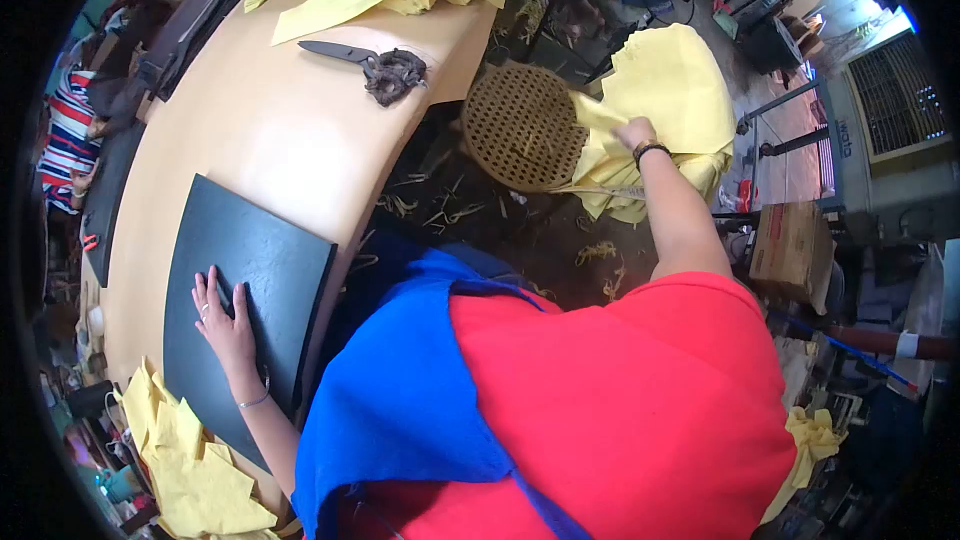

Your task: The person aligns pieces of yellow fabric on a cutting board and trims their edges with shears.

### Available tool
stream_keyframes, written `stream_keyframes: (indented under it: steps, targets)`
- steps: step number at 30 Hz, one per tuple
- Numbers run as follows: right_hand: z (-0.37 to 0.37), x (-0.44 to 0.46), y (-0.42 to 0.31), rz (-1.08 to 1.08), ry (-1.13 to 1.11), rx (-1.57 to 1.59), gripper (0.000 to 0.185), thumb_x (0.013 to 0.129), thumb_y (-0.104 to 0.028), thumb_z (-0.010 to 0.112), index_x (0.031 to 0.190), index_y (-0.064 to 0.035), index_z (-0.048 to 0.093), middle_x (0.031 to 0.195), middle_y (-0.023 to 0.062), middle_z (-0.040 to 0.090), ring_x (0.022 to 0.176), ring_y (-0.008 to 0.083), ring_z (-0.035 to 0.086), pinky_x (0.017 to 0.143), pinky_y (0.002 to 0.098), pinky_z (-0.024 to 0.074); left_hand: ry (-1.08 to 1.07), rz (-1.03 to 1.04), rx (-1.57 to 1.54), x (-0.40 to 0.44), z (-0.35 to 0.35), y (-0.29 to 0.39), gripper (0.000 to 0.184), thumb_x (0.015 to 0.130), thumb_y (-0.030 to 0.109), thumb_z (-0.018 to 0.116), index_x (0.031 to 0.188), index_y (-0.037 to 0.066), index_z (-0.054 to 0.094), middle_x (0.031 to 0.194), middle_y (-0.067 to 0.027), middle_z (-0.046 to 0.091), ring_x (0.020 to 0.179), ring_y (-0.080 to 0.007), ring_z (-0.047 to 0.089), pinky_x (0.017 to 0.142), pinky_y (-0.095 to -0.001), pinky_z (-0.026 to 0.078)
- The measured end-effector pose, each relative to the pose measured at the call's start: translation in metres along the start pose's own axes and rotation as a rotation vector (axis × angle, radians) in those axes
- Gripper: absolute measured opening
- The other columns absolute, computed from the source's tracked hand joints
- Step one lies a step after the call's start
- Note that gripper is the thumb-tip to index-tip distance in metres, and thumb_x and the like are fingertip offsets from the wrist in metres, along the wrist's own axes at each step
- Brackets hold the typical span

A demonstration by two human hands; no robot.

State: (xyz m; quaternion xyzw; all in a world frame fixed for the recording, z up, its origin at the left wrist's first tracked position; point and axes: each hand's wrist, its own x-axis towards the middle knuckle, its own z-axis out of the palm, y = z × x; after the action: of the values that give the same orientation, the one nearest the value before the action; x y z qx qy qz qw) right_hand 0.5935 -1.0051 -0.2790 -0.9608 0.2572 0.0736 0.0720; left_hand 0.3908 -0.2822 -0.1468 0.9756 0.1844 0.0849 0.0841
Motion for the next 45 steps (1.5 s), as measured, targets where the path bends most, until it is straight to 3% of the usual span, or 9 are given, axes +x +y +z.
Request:
stream_keyframes:
  steps: [5, 11, 15, 19, 21, 28, 34, 41, 45]
  targets:
    - [-0.116, -0.038, -0.125, -0.065, 0.898, 1.146, 0.024, 0.088, -0.021, 0.063, 0.094, 0.0021, 0.059, 0.087, 0.013, 0.063, 0.082, 0.0219, 0.06, 0.076, 0.0356, 0.0476, 0.013, -0.006, -0.011, 0.0, 0.002, 0.0, 0.055, 0.091, 0.042, 0.057, 0.14, 0.02, 0.045, 0.152, -0.0103, 0.032, 0.143, -0.0298, 0.024, 0.109, -0.0641, 0.016]
    - [-0.2, -0.09, -0.32, -0.734, 0.901, 1.981, 0.036, 0.094, -0.021, 0.055, 0.12, 0.0022, 0.044, 0.117, 0.0122, 0.055, 0.102, 0.0214, 0.055, 0.089, 0.035, 0.0445, 0.052, -0.012, -0.051, 0.0, -0.003, 0.003, 0.055, 0.086, 0.042, 0.063, 0.134, 0.018, 0.051, 0.148, -0.0129, 0.037, 0.14, -0.0321, 0.029, 0.108, -0.0639, 0.018]
    - [-0.216, -0.219, -0.45, -0.891, 0.161, 2.034, 0.022, 0.092, -0.015, 0.054, 0.108, -0.0003, 0.056, 0.108, 0.0074, 0.06, 0.091, 0.0166, 0.061, 0.077, 0.0318, 0.0502, 0.103, -0.029, -0.215, 0.001, -0.003, -0.006, 0.051, 0.09, 0.04, 0.059, 0.134, 0.016, 0.051, 0.144, -0.0132, 0.043, 0.139, -0.0322, 0.031, 0.109, -0.0617, 0.017]
    - [-0.129, -0.353, -0.501, -1.766, -0.925, 1.309, 0.018, 0.089, -0.008, 0.057, 0.105, -0.0006, 0.062, 0.094, 0.0055, 0.067, 0.083, 0.0121, 0.061, 0.079, 0.0281, 0.0496, 0.42, -0.136, -1.249, 0.007, 0.012, -0.046, 0.054, 0.101, 0.04, 0.04, 0.141, 0.003, 0.039, 0.137, -0.0167, 0.048, 0.131, -0.0267, 0.042, 0.11, -0.0356, 0.03]
    - [-0.092, -0.398, -0.483, -1.65, -1.496, 0.919, 0.023, 0.085, -0.009, 0.062, 0.106, -0.0002, 0.064, 0.095, 0.003, 0.068, 0.086, 0.0073, 0.059, 0.079, 0.0259, 0.049, 0.471, -0.244, -1.501, 0.001, 0.003, -0.069, 0.06, 0.102, 0.045, 0.033, 0.142, 0.001, 0.034, 0.138, -0.0177, 0.046, 0.129, -0.0272, 0.044, 0.109, -0.0379, 0.033]
    - [-0.032, -0.376, -0.418, -1.752, -0.977, 0.807, 0.024, 0.076, -0.012, 0.066, 0.099, -0.0043, 0.064, 0.09, 0.0102, 0.065, 0.09, 0.0223, 0.062, 0.096, 0.0411, 0.0434, 0.642, -0.398, -1.588, -0.002, -0.013, -0.095, 0.064, 0.096, 0.053, 0.042, 0.139, 0.005, 0.038, 0.144, -0.0199, 0.038, 0.136, -0.0326, 0.031, 0.112, -0.0443, 0.027]
    - [-0.051, -0.344, -0.397, -1.907, -0.54, 0.55, 0.029, 0.067, -0.005, 0.069, 0.095, -0.0064, 0.063, 0.089, 0.0076, 0.061, 0.097, 0.0284, 0.058, 0.105, 0.0493, 0.0354, 0.251, -0.009, 0.016, -0.009, -0.026, -0.038, 0.08, 0.082, 0.051, 0.065, 0.145, 0.013, 0.033, 0.154, -0.0156, 0.023, 0.142, -0.0369, 0.019, 0.111, -0.0613, 0.013]
    - [-0.04, -0.288, -0.391, -1.04, -1.042, 1.459, 0.017, 0.081, 0.0, 0.064, 0.098, -0.0041, 0.063, 0.094, 0.0031, 0.067, 0.091, 0.0125, 0.062, 0.084, 0.0269, 0.0489, -0.128, -0.229, 0.216, -0.035, -0.032, -0.013, 0.087, 0.085, 0.07, 0.044, 0.148, 0.012, 0.028, 0.153, -0.0176, 0.026, 0.141, -0.0313, 0.025, 0.106, -0.0697, 0.01]
    - [-0.061, -0.231, -0.388, -0.717, -0.732, 1.763, 0.016, 0.088, -0.008, 0.065, 0.103, -0.0059, 0.061, 0.1, 0.0047, 0.067, 0.095, 0.013, 0.062, 0.085, 0.0265, 0.0485, -0.322, -0.299, 0.335, -0.058, -0.083, 0.012, 0.08, 0.085, 0.069, 0.046, 0.134, 0.005, 0.048, 0.133, -0.0236, 0.05, 0.121, -0.0333, 0.052, 0.108, -0.0659, 0.011]
